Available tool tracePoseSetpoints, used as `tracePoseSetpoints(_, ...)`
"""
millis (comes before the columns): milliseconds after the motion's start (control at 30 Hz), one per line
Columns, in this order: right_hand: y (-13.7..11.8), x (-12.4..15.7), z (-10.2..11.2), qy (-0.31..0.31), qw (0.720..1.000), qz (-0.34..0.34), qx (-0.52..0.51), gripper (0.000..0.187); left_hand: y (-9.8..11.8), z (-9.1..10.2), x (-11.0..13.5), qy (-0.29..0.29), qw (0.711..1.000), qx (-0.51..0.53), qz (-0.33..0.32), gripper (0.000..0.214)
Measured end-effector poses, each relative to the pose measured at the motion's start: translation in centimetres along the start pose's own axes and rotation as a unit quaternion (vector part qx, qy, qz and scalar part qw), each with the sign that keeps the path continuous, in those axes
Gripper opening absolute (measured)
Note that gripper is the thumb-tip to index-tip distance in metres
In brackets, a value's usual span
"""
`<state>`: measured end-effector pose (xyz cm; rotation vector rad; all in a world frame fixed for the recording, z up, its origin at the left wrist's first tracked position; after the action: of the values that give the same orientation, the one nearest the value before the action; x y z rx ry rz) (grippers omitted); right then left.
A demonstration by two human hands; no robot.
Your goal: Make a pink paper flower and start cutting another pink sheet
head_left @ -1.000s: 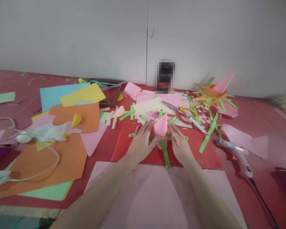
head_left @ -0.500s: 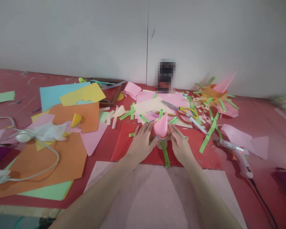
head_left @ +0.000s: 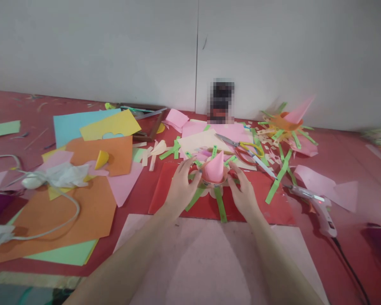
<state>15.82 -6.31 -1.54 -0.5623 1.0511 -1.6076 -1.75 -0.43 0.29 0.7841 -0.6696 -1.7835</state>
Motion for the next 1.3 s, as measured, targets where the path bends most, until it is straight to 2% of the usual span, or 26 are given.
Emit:
tracePoseSetpoints(167,-0.13,0.12,-0.02,-0.009,0.999,-0.003,-0.041,0.048,0.03,-0.23,0.02,-0.027,0.999,0.031,0.017,0.039)
tracePoseSetpoints(300,-0.11,0.19,-0.22,-0.022,0.999,0.018,-0.026,0.053,0.09,-0.39,0.14,-0.046,0.998,0.028,0.021,0.041)
tracePoseSetpoints(533,0.23,0.19,-0.48,-0.033,0.999,0.013,-0.016,0.055,0.41,-0.34,0.15,-0.063,0.997,0.029,0.026,0.042)
tracePoseSetpoints(1300,0.30,0.24,-0.68,-0.043,0.999,-0.002,-0.014,0.061,0.33,-0.47,0.23,-0.062,0.998,0.027,0.018,0.041)
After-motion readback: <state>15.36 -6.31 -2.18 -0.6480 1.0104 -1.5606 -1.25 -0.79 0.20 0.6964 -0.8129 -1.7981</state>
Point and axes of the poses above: each hand's wrist, its own x-axis away from the middle knuckle, its own z-axis out of the back of the hand, y = z × x, the point moved 2 cm from there along -x, towards the middle knuckle
